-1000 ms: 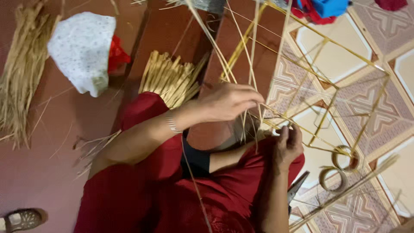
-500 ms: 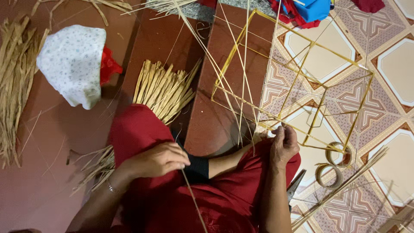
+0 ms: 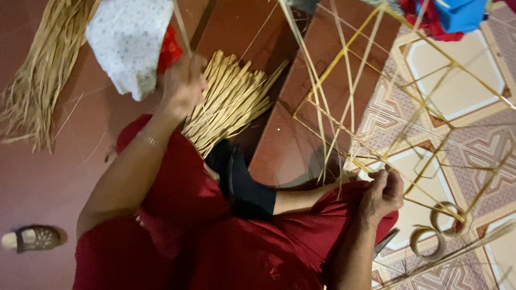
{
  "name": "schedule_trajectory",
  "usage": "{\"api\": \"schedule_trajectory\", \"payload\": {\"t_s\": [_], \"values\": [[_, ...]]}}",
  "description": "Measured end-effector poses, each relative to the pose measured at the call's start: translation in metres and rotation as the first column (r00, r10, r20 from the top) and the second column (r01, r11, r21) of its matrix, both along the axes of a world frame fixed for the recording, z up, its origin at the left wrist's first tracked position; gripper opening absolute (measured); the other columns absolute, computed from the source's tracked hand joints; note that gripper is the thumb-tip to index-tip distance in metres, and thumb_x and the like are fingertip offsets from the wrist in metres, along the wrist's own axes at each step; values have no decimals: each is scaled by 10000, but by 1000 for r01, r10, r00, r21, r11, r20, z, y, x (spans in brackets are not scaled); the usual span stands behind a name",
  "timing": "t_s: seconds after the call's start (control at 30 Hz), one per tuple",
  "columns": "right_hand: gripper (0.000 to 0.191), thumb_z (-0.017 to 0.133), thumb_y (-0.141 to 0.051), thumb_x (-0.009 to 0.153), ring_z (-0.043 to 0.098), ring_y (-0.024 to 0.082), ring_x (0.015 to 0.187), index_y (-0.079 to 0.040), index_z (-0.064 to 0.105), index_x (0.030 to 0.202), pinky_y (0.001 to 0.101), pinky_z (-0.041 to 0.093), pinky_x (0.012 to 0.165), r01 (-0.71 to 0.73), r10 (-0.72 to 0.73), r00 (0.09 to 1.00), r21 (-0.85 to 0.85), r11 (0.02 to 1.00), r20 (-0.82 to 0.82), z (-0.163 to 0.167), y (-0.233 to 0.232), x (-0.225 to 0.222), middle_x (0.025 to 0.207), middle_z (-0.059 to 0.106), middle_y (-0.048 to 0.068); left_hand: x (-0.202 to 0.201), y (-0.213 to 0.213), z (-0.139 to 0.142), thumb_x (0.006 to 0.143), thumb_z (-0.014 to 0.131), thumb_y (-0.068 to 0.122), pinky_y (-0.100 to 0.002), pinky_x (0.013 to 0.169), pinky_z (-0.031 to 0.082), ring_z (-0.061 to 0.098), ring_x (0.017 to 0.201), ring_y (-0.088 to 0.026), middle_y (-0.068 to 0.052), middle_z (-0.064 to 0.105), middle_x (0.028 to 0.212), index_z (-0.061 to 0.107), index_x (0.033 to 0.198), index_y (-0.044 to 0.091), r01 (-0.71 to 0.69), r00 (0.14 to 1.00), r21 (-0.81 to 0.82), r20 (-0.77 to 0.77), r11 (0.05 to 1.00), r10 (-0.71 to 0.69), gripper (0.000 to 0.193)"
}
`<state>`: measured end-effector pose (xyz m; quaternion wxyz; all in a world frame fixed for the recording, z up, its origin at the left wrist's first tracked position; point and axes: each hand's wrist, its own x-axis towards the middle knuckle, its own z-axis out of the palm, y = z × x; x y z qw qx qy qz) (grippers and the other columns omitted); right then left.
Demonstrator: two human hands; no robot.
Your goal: The person sits on the floor and weaves thin bamboo strips onto a rectangular bamboo frame, threading and tightening each strip by hand around the frame bars. They occasionally pick up new strips from a bundle beside them and continue weaving them into the frame.
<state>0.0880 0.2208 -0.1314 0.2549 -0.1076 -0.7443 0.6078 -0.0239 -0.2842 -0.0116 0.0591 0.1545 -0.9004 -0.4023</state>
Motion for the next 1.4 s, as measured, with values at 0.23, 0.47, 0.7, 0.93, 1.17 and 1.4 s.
{"api": "schedule_trajectory", "payload": {"t_s": [0.23,0.47,0.7,0.93,1.17,1.4], "values": [[146,603,-22,1164,644,143,856,76,627,1269,269,515,777,3,-5,1000,75,997,29,-8,-23,-34,1000,689,113,-111,-27,-94,1168,313,350,-384,552,562,691,699,-288,-185,674,810,668,1109,-20,365,866,-507,492,781,-86,516],[168,637,-101,1164,547,105,702,61,618,1203,249,445,657,40,-45,994,58,998,103,-9,-47,-77,937,692,100,-149,-2,-205,977,561,75,-425,872,599,710,1008,-323,-233,718,1117,737,1081,6,355,755,-301,651,885,-81,215],[178,650,-121,1152,541,97,710,42,628,1220,240,432,645,49,-56,991,61,997,119,-8,-58,-83,942,693,93,-147,-4,-222,859,629,-37,-415,956,571,697,1108,-374,-278,669,1239,757,1064,-5,363,834,-401,543,841,-101,243],[154,635,-71,1176,587,103,735,81,620,1161,247,469,716,15,-19,999,83,996,48,-12,-52,-53,922,691,116,-132,-39,-179,894,644,96,-462,1005,535,649,1153,-439,-300,672,1197,709,1150,-7,216,845,-356,535,909,9,283],[162,617,-38,1134,605,129,743,80,634,1244,251,482,647,-8,6,999,53,999,33,-15,-42,-10,975,691,127,-88,-125,-79,967,579,88,-478,820,607,702,973,-422,-316,674,1093,557,1207,-65,-241,917,-122,298,963,267,286],[209,640,-49,1118,641,145,880,82,638,1282,258,521,764,-1,2,1000,50,999,-18,-14,-43,22,1096,699,142,-27,-166,24,906,586,-34,-420,475,640,722,558,-317,-222,674,753,450,999,-5,-233,936,643,-56,730,348,167]]}}
